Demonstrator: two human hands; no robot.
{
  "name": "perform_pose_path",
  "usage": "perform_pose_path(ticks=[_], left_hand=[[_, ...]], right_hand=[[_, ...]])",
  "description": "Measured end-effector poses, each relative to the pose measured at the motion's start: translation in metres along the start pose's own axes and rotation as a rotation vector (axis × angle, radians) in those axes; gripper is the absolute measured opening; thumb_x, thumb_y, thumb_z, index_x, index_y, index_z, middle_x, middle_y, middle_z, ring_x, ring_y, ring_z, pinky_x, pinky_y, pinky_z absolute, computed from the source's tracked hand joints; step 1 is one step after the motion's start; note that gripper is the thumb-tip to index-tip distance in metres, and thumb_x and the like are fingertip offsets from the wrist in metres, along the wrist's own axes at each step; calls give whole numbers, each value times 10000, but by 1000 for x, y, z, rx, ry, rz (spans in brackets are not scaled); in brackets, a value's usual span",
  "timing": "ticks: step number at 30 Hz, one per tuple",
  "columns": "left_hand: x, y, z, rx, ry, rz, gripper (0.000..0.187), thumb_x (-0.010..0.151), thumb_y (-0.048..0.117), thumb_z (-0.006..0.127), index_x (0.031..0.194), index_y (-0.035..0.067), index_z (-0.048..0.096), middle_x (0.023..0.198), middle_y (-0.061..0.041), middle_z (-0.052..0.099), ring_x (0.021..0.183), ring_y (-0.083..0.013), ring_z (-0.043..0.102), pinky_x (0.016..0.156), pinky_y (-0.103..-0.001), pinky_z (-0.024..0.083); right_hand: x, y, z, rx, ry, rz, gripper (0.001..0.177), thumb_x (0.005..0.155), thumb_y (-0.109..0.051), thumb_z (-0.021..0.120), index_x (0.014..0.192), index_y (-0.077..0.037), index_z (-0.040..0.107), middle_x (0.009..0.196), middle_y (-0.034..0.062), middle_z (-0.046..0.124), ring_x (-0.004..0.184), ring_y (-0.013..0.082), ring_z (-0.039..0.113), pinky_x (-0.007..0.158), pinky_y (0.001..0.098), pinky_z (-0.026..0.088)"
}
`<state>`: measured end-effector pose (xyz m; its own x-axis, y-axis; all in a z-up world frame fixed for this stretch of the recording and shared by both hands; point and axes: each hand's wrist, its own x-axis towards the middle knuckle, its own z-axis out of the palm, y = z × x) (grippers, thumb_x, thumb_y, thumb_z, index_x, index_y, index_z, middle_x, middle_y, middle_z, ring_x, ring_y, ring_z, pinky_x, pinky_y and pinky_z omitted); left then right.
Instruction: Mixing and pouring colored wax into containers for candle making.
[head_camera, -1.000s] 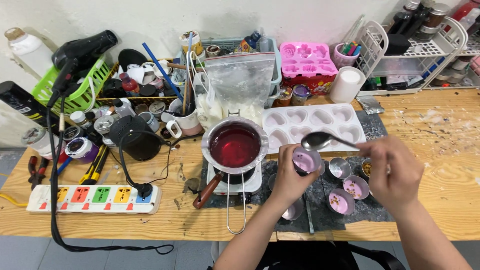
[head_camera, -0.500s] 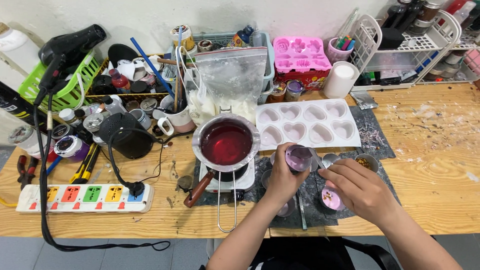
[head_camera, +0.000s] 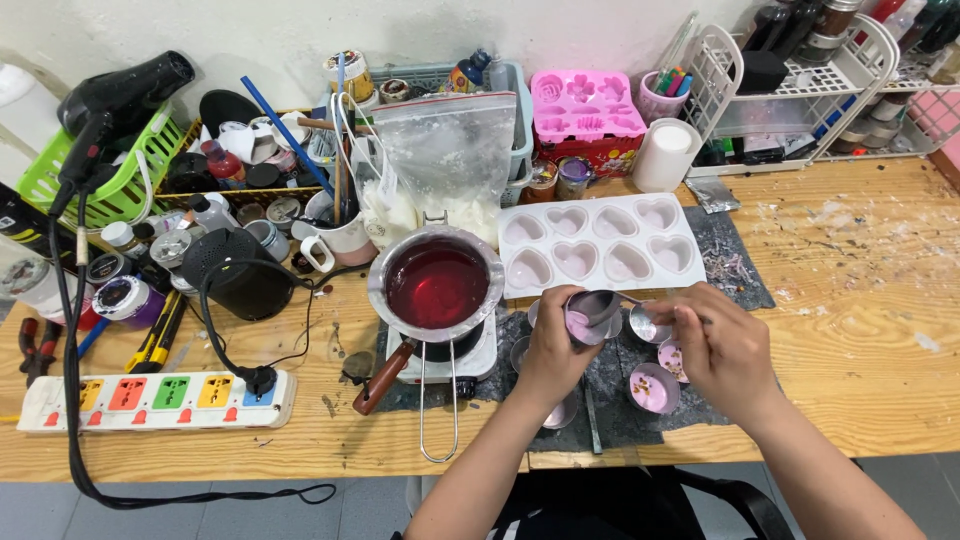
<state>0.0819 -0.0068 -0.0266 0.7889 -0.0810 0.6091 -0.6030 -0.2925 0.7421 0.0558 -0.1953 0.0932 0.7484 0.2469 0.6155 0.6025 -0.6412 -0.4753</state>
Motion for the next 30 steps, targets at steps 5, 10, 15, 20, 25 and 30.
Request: perform_pose_path(ticks=[5, 10, 15, 20, 25, 30], left_hand=[[2, 2, -3, 54, 13, -2, 768, 780, 10, 822, 1405, 40, 377, 1343, -193, 495, 1283, -380, 534, 1086, -446, 452], [4, 3, -4, 69, 29, -8, 767, 776, 15, 825, 1397, 41, 375, 1327, -205, 506, 1274, -383, 540, 1074, -447, 455], [6, 1, -6, -194, 20, -261, 687, 822, 73, 818, 1358, 86, 389, 1207, -130, 630, 1147, -284, 666, 995, -400, 529], [1, -5, -9, -152, 11, -182, 710, 806, 61, 826, 1367, 73, 391, 1253, -152, 592, 1204, -306, 632, 1045, -406, 505], [4, -7, -10, -34, 6, -64, 768, 777, 32, 840, 1391, 50, 379, 1330, -193, 515, 1269, -359, 573, 1085, -425, 474], [6, -9, -11, 70, -5, 41, 767, 809, 43, 845, 1402, 39, 358, 1331, -185, 497, 1277, -362, 563, 1099, -430, 469]], right_hand=[[-5, 2, 10, 54, 65, 95, 255, 1059, -15, 506, 958, 30, 735, 778, 101, 716, 631, 142, 672, 573, 276, 530], [-18, 9, 21, 12, 137, 27, 252, 1069, -24, 494, 976, 44, 718, 807, 124, 711, 689, 172, 714, 577, 296, 557], [-13, -5, 17, -90, 15, -567, 219, 1008, -100, 578, 1008, 93, 682, 874, 183, 725, 783, 338, 714, 673, 406, 582], [-19, 16, 23, 20, 40, -441, 175, 1028, -69, 561, 1032, 48, 691, 903, 146, 728, 788, 270, 717, 689, 353, 577], [-6, 0, 10, 66, 13, -51, 221, 1031, -13, 519, 1006, 31, 734, 843, 108, 741, 651, 156, 680, 616, 298, 551], [-5, 4, 15, 124, 42, 231, 303, 1080, -63, 461, 999, 31, 737, 787, 92, 743, 637, 132, 743, 511, 244, 553]])
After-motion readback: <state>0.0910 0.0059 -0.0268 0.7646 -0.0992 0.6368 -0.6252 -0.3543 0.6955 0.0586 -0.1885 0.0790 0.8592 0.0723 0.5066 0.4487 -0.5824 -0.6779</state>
